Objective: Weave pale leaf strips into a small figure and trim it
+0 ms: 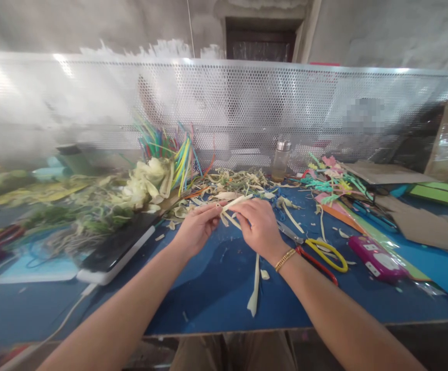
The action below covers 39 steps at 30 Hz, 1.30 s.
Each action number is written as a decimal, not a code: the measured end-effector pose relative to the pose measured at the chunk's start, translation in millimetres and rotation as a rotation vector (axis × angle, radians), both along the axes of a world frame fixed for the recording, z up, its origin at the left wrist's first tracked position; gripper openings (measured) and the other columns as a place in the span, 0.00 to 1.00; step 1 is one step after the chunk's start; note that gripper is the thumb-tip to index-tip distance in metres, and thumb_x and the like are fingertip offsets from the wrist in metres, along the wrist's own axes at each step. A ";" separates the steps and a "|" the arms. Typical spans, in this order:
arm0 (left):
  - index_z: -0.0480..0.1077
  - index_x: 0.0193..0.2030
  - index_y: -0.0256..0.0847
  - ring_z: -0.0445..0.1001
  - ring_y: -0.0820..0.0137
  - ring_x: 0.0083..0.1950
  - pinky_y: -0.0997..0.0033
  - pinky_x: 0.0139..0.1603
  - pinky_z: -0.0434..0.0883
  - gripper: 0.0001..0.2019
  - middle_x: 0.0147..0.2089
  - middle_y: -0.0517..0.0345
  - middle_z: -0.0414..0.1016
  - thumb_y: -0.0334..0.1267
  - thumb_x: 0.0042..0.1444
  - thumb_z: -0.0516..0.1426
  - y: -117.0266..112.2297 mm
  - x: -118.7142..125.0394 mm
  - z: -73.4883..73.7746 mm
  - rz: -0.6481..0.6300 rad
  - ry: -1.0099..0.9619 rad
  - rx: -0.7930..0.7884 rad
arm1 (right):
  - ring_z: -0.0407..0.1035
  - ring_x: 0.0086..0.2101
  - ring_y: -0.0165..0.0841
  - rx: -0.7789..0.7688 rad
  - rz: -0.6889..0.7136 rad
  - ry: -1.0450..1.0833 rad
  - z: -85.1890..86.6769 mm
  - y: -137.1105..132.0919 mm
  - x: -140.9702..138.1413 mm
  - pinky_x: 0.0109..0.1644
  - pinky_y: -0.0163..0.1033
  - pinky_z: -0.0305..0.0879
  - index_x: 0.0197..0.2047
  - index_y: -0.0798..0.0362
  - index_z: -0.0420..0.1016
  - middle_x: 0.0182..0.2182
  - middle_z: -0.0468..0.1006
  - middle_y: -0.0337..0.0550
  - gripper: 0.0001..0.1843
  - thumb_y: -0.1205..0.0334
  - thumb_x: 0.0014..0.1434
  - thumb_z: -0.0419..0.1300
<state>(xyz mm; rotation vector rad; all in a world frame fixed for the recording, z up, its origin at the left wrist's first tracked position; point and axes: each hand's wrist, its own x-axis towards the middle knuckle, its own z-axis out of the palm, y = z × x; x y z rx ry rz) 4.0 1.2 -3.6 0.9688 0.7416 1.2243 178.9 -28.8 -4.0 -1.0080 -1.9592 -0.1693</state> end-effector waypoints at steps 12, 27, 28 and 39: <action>0.79 0.35 0.34 0.67 0.80 0.27 0.82 0.27 0.66 0.09 0.30 0.57 0.74 0.32 0.45 0.67 0.5 -1.1 -2.3 -0.071 -0.002 -0.003 | 0.55 0.60 0.42 0.189 -0.120 -0.245 11.6 -10.3 -2.1 0.62 0.58 0.37 0.50 0.37 0.73 0.58 0.71 0.36 0.13 0.61 0.65 0.54; 0.80 0.41 0.42 0.73 0.64 0.47 0.64 0.53 0.66 0.11 0.44 0.52 0.79 0.40 0.51 0.64 -5.7 3.9 -1.6 0.060 0.369 0.405 | 0.66 0.40 0.35 -0.028 -0.127 0.004 1.6 -2.7 -5.4 0.50 0.46 0.47 0.34 0.46 0.78 0.33 0.80 0.37 0.11 0.53 0.64 0.57; 0.80 0.41 0.43 0.73 0.64 0.47 0.63 0.53 0.66 0.10 0.44 0.52 0.79 0.39 0.52 0.63 -4.9 3.6 -2.1 0.072 0.412 0.464 | 0.66 0.39 0.35 -0.050 -0.128 0.043 0.4 -1.8 -5.9 0.50 0.45 0.48 0.33 0.47 0.77 0.33 0.80 0.37 0.12 0.52 0.63 0.57; 0.73 0.55 0.43 0.74 0.62 0.50 0.63 0.55 0.67 0.18 0.49 0.52 0.78 0.37 0.58 0.58 -4.5 -3.9 -0.9 -0.015 0.576 0.651 | 0.68 0.37 0.36 -0.346 -0.087 0.425 -11.5 14.1 -1.0 0.46 0.42 0.59 0.27 0.50 0.73 0.30 0.77 0.40 0.17 0.45 0.49 0.66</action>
